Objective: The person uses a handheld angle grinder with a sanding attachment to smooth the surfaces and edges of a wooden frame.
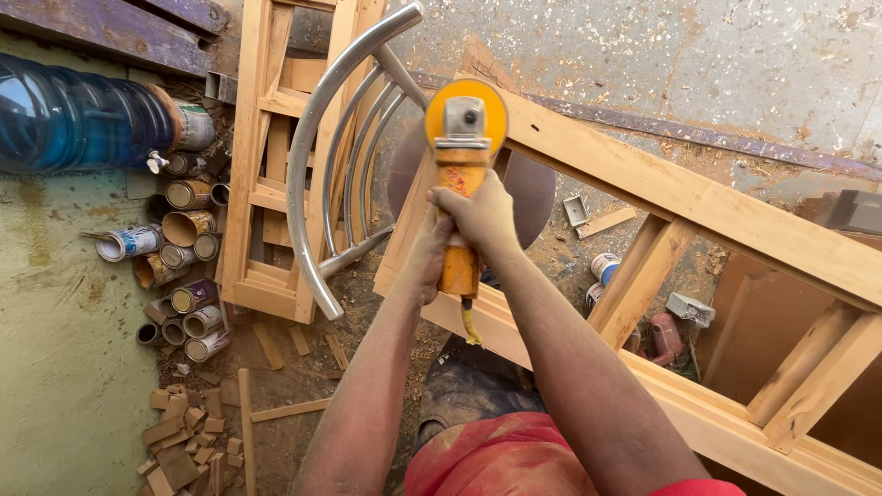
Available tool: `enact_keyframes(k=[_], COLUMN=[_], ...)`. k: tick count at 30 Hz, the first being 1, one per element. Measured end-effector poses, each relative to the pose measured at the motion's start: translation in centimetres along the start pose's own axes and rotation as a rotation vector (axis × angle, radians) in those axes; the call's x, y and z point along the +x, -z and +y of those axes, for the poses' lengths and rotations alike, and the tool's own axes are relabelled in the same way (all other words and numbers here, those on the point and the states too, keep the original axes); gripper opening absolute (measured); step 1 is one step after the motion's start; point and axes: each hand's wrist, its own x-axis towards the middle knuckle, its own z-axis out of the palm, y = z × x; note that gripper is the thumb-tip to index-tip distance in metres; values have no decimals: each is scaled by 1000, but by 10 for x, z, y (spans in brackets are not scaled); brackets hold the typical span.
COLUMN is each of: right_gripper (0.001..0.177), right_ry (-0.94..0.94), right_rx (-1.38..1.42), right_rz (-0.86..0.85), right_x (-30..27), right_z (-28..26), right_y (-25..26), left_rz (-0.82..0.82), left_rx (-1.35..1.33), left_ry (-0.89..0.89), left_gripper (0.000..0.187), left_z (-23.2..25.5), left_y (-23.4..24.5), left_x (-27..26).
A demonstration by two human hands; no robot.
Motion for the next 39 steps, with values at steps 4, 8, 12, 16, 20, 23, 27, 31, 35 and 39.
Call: enact_keyframes(k=[4,8,12,16,20,23,27,31,35,39], right_gripper=[68,69,65,48,35,32,32,37,41,40], right_ry=[3,-19,-24,-161,-193,-179,-225,-221,-218,-155], right_rx=[-83,-105,-125,-8,257,393,461,566,634,651], right_rz=[-35,2,164,291,381,438,520,568,639,702], right_x=[18,17,-15,-57,-94,-118,-144,-169,-194,-218], right_z=[-26,-20,24,76,123,153,200,246,298,354], right_y=[-19,10,72,156,237,294,366,438,513,590], left_rz=[62,-19,-136,-247,-302,-379,-505,-553,-574,-649], left_rx=[-26,-48,5,93,431,387,343,372,559,519], left_ry=[5,-18,10,87,57,163,276,308,423,392], left_gripper=[75,76,79,77,72,81,76,71,73,71], left_z=[15,7,-35,-98,-162,-202,-249,-294,-345,-404], left_y=[19,-10,-67,-139,-211,-263,-332,-401,-475,-544], left_x=[14,16,0,-14,-21,-24,-34,-47,-55,-56])
